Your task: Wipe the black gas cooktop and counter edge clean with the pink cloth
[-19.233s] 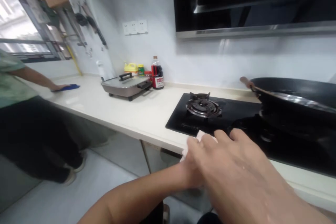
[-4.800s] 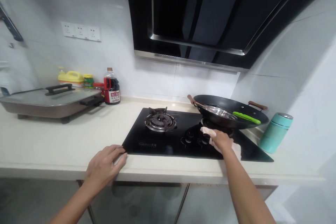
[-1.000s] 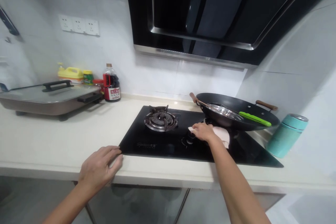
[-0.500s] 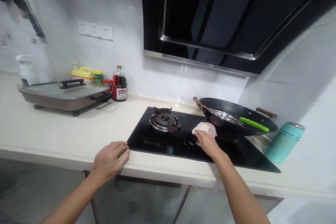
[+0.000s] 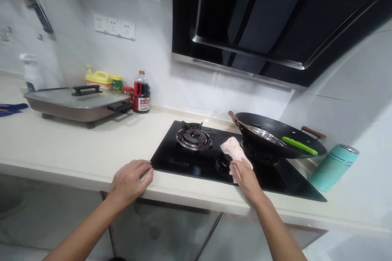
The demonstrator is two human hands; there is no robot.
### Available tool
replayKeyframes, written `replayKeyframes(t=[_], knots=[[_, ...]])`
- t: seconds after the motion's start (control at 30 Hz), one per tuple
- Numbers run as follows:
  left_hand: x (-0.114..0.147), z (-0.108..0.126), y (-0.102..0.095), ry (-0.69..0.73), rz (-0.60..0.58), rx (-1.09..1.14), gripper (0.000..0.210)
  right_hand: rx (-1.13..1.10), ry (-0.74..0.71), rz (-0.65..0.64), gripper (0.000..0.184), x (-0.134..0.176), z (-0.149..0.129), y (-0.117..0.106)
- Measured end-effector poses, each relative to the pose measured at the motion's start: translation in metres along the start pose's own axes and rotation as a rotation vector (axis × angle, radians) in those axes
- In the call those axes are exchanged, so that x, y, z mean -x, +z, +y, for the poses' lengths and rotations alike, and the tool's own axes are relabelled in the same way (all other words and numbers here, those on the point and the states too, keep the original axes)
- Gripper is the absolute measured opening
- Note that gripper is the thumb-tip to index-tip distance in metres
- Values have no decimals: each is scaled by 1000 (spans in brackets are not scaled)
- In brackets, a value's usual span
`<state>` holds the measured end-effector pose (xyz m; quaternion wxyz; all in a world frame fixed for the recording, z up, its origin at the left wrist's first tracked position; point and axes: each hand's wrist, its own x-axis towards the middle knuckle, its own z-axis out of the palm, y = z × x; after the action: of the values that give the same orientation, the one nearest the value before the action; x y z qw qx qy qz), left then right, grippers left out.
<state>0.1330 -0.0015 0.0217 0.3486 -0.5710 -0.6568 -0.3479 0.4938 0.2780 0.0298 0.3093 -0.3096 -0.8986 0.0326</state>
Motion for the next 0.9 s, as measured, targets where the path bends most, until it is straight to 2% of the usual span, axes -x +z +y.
replayKeyframes(t=[0.13, 0.23, 0.3, 0.43, 0.6, 0.73, 0.9], knots=[[2, -2, 3, -17, -10, 9, 19, -7, 133, 1, 44, 13, -7, -15], [3, -3, 5, -19, -15, 3, 18, -13, 223, -11, 45, 6, -10, -22], [2, -3, 5, -13, -19, -3, 19, 26, 216, 1, 46, -5, -11, -25], [2, -2, 4, -15, -23, -8, 19, 253, 141, 15, 47, -33, -7, -20], [2, -4, 4, -22, -33, -9, 19, 273, 246, -117, 51, -53, 2, -1], [1, -5, 4, -11, -23, -22, 19, 295, 245, -100, 51, -44, -2, 4], [0, -4, 3, 6, -18, -22, 19, 388, 174, 28, 48, -16, -20, -1]])
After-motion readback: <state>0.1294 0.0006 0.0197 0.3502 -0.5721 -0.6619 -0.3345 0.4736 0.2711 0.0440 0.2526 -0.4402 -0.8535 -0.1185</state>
